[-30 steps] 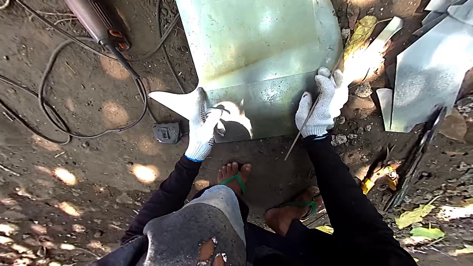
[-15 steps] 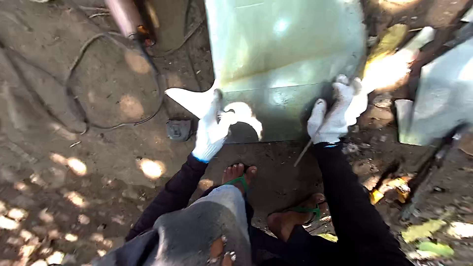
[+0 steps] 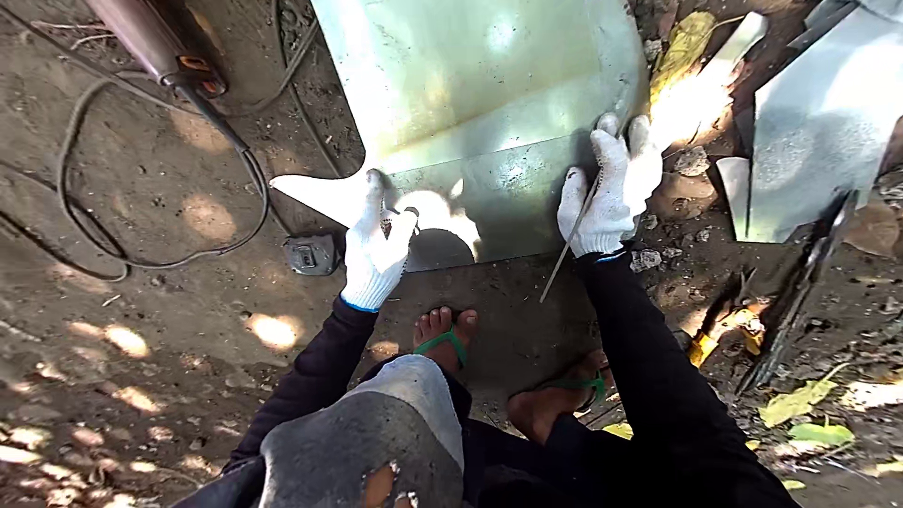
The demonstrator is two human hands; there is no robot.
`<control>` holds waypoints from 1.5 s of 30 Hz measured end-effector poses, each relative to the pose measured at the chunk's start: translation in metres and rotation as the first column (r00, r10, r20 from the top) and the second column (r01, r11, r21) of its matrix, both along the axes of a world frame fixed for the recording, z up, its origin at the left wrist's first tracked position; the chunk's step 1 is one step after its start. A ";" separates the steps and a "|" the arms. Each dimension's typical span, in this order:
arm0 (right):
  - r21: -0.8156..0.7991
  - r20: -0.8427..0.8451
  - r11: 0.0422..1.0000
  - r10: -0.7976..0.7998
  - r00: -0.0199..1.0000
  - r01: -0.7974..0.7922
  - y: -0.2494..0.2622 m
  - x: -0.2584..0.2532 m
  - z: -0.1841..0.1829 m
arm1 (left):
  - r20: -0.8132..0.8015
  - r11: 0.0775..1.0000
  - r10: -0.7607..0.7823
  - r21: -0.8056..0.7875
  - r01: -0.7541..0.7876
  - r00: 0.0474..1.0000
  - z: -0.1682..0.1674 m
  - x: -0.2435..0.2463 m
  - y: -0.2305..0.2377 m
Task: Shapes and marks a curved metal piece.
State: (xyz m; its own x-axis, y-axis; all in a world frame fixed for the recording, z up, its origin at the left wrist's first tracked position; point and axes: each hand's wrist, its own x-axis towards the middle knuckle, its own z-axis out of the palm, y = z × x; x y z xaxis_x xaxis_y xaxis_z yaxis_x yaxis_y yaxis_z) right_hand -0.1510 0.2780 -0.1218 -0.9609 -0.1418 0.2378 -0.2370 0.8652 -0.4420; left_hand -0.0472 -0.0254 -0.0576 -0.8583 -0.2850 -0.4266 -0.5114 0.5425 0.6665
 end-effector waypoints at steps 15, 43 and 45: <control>0.007 0.050 1.000 0.015 0.999 -0.016 0.003 0.003 0.001 | 0.433 0.985 0.078 0.108 -0.137 0.898 0.096 -0.042 0.038; 0.037 0.144 0.998 0.045 0.989 -0.051 0.006 0.004 0.007 | 0.026 0.919 0.139 0.368 -0.139 0.990 -0.014 -0.008 -0.013; 0.004 0.095 0.998 0.059 0.994 -0.060 0.007 0.001 0.002 | 0.055 0.925 0.143 0.349 -0.153 0.988 -0.011 -0.009 -0.011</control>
